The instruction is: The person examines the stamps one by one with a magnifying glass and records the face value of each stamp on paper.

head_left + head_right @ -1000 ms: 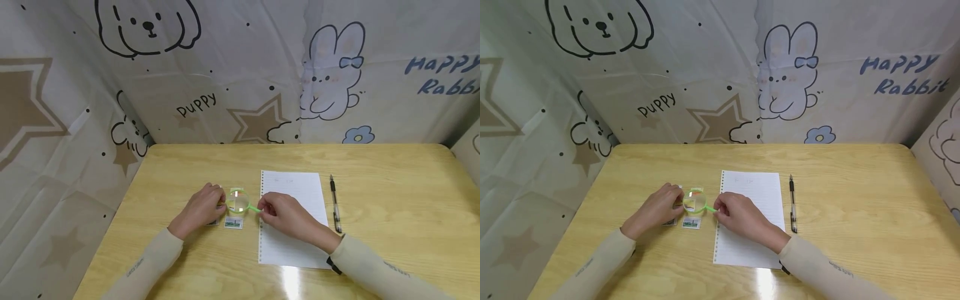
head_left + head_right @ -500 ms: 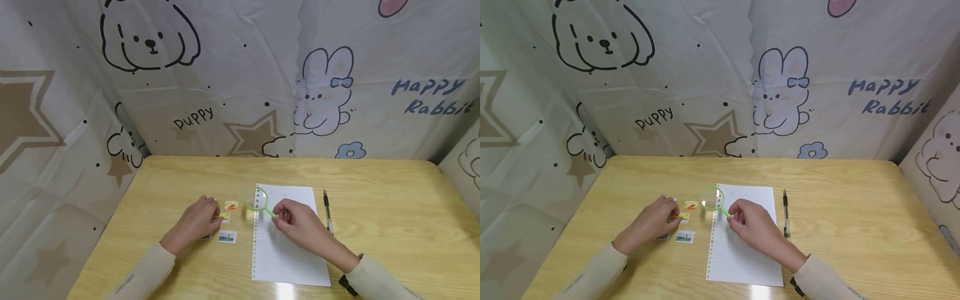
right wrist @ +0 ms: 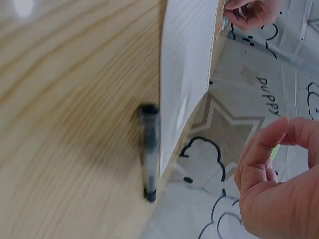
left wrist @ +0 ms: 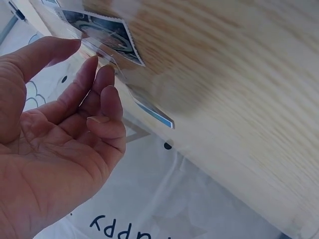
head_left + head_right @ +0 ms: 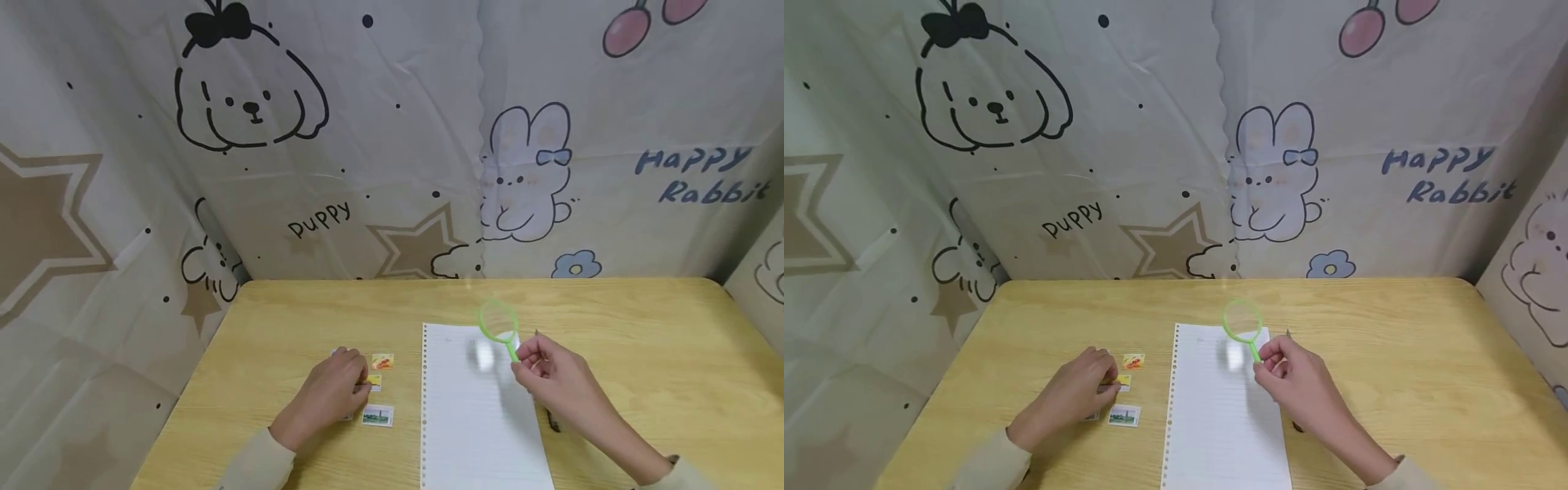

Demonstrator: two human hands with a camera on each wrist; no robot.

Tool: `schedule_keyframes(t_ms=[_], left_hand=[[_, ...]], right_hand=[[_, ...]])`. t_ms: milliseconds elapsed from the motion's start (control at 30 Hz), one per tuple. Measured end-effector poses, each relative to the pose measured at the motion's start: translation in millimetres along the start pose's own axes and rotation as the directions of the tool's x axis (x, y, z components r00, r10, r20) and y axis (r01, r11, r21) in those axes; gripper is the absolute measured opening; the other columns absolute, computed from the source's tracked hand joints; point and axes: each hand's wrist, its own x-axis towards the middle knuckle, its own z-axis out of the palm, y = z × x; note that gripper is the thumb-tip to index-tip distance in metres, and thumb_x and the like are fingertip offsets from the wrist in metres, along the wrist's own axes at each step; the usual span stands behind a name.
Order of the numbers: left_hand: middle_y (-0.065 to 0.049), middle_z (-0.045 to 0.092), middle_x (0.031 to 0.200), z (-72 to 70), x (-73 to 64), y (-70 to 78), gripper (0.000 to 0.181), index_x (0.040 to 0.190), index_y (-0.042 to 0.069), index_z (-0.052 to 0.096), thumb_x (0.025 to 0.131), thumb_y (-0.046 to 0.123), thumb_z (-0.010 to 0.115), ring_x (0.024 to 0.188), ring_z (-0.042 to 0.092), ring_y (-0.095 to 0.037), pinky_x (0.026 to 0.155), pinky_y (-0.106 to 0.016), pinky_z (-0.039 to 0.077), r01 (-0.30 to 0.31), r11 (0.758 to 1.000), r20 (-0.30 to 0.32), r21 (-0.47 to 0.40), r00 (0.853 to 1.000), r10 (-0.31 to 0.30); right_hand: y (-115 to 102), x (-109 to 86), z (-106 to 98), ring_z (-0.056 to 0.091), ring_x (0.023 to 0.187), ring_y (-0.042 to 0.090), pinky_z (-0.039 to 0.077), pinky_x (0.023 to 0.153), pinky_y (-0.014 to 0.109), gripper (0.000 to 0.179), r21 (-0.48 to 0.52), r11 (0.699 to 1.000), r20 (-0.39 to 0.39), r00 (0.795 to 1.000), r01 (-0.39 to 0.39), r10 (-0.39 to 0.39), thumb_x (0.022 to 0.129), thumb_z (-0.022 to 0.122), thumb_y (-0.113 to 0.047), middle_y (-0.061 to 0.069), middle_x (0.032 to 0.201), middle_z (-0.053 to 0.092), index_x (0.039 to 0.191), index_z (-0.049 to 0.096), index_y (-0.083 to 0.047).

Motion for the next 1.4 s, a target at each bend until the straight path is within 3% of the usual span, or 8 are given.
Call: schedule_keyframes(t_ms=[200,367,500,633,867,1100,1233,1400], left_hand=[[0.005,0.055,0.079,6.6,-5.5,4.8,0.022,0.081,0.010,0.065,0.091,0.008,0.084,0.072,0.042,-0.011,0.060,-0.022,0.043,-0.040,0.999,-0.003,-0.022,0.999,0.040],[0.006,0.052,0.078,2.9,-3.0,3.4,0.023,0.081,0.012,0.063,0.092,0.010,0.083,0.072,0.040,-0.011,0.062,-0.023,0.042,-0.035,0.999,-0.053,0.031,0.998,0.037],[0.003,0.058,0.087,-0.8,1.2,5.0,0.018,0.091,0.009,0.067,0.092,0.015,0.083,0.077,0.043,-0.013,0.066,-0.027,0.045,-0.035,0.998,-0.074,0.051,0.997,0.038],[-0.001,0.066,0.101,-3.6,5.2,8.9,0.029,0.107,0.006,0.070,0.094,0.027,0.085,0.087,0.049,-0.016,0.075,-0.033,0.050,-0.033,0.999,-0.067,0.025,0.997,0.035],[-0.005,0.067,0.128,-2.2,9.6,13.6,0.055,0.130,0.007,0.066,0.095,0.045,0.085,0.114,0.057,-0.023,0.097,-0.043,0.052,-0.093,0.994,-0.002,-0.051,0.996,0.093],[-0.007,0.060,0.149,-0.6,13.5,20.3,0.082,0.146,0.006,0.060,0.093,0.065,0.080,0.136,0.052,-0.028,0.112,-0.049,0.045,-0.167,0.982,0.096,-0.089,0.980,0.176],[-0.007,0.055,0.157,1.7,16.9,24.5,0.090,0.152,0.008,0.058,0.090,0.070,0.079,0.141,0.047,-0.029,0.116,-0.050,0.041,-0.161,0.982,0.152,-0.096,0.973,0.175],[-0.007,0.052,0.159,6.4,20.5,29.3,0.096,0.154,0.009,0.055,0.087,0.074,0.079,0.144,0.045,-0.029,0.118,-0.051,0.039,-0.175,0.980,0.178,-0.098,0.965,0.190]], right_hand=[[18.5,-12.8,-22.6,0.060,0.067,0.014,0.049,0.056,0.029,0.021,-0.016,0.990,0.000,0.990,-0.143,0.143,0.103,0.071,-0.019,0.005,0.098,0.063,0.116,0.062,-0.004],[31.4,-10.4,-39.3,0.062,0.070,0.015,0.050,0.059,0.030,0.025,-0.021,0.982,-0.011,0.982,-0.187,0.186,0.105,0.070,-0.022,0.005,0.099,0.060,0.117,0.060,-0.002],[41.8,-10.8,-49.4,0.065,0.073,0.015,0.051,0.063,0.031,0.028,-0.030,0.972,-0.023,0.972,-0.233,0.232,0.106,0.070,-0.024,0.004,0.097,0.060,0.117,0.060,-0.001],[50.9,-11.8,-57.0,0.068,0.077,0.015,0.054,0.066,0.030,0.030,-0.059,0.964,-0.023,0.966,-0.259,0.258,0.107,0.070,-0.025,0.004,0.096,0.061,0.118,0.059,0.001],[63.2,-13.5,-64.4,0.068,0.075,0.017,0.055,0.066,0.029,0.029,-0.093,0.952,-0.022,0.957,-0.291,0.290,0.106,0.068,-0.022,0.005,0.095,0.062,0.118,0.059,0.003],[71.1,-14.0,-67.8,0.068,0.073,0.017,0.052,0.065,0.027,0.029,-0.148,0.949,-0.024,0.960,-0.279,0.279,0.107,0.069,-0.022,0.003,0.091,0.063,0.115,0.060,0.004],[76.4,-14.0,-70.0,0.068,0.075,0.018,0.052,0.067,0.027,0.031,-0.166,0.940,-0.004,0.954,-0.297,0.301,0.108,0.068,-0.025,0.002,0.090,0.064,0.116,0.061,0.004],[85.9,-13.5,-70.9,0.068,0.076,0.019,0.057,0.066,0.029,0.031,-0.152,0.941,0.005,0.951,-0.303,0.308,0.107,0.069,-0.023,0.004,0.092,0.065,0.114,0.060,0.005]])
